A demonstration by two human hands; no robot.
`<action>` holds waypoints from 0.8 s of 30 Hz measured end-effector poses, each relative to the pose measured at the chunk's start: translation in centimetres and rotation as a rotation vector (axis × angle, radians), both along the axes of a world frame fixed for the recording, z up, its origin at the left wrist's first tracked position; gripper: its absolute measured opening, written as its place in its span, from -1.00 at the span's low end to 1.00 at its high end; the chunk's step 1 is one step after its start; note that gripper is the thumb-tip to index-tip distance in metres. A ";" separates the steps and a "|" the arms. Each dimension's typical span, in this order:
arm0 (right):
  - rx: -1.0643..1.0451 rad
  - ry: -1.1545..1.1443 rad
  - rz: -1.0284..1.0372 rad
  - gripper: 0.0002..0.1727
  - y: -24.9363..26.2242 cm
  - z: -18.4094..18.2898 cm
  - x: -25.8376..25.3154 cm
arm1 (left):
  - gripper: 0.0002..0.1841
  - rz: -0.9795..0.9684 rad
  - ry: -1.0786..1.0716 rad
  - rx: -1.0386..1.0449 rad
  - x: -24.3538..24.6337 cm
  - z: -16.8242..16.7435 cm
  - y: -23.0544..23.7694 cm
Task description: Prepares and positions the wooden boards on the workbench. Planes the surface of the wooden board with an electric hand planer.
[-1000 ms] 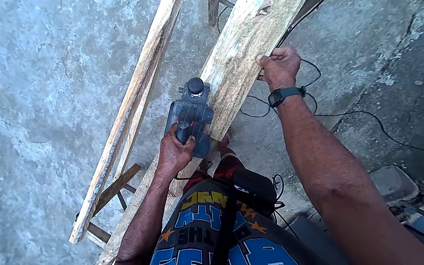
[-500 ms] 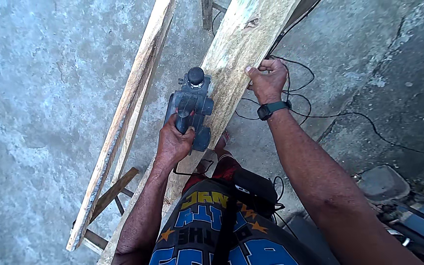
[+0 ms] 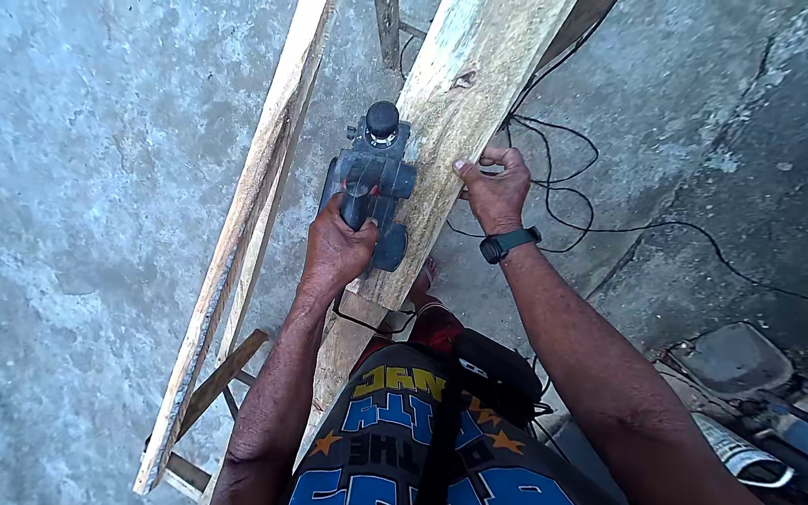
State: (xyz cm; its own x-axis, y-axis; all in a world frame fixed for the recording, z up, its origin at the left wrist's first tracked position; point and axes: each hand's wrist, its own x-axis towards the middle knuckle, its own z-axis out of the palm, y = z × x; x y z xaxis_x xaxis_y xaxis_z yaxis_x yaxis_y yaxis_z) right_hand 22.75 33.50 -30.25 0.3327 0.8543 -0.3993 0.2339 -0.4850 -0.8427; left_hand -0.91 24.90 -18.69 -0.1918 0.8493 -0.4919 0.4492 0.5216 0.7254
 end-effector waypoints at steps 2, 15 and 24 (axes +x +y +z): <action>-0.003 0.002 -0.007 -0.34 0.1 -0.1 0.1 | -0.64 -0.007 -0.005 0.019 0.4 -0.2 1.3; -0.031 -0.002 -0.004 -0.39 0.4 0.3 0.1 | -0.68 0.017 -0.096 0.093 1.7 -0.5 12.1; -0.022 0.067 -0.013 -0.38 0.8 -0.1 0.1 | -0.70 0.092 -0.147 0.269 -4.3 8.3 6.5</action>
State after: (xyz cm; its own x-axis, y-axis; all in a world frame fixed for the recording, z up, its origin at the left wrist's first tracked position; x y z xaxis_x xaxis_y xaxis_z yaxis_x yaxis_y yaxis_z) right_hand 22.87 34.29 -30.39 0.3154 0.8411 -0.4394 0.1711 -0.5059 -0.8454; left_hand -5.22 31.37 -10.38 -0.2169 0.9352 -0.2799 0.2891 0.3354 0.8966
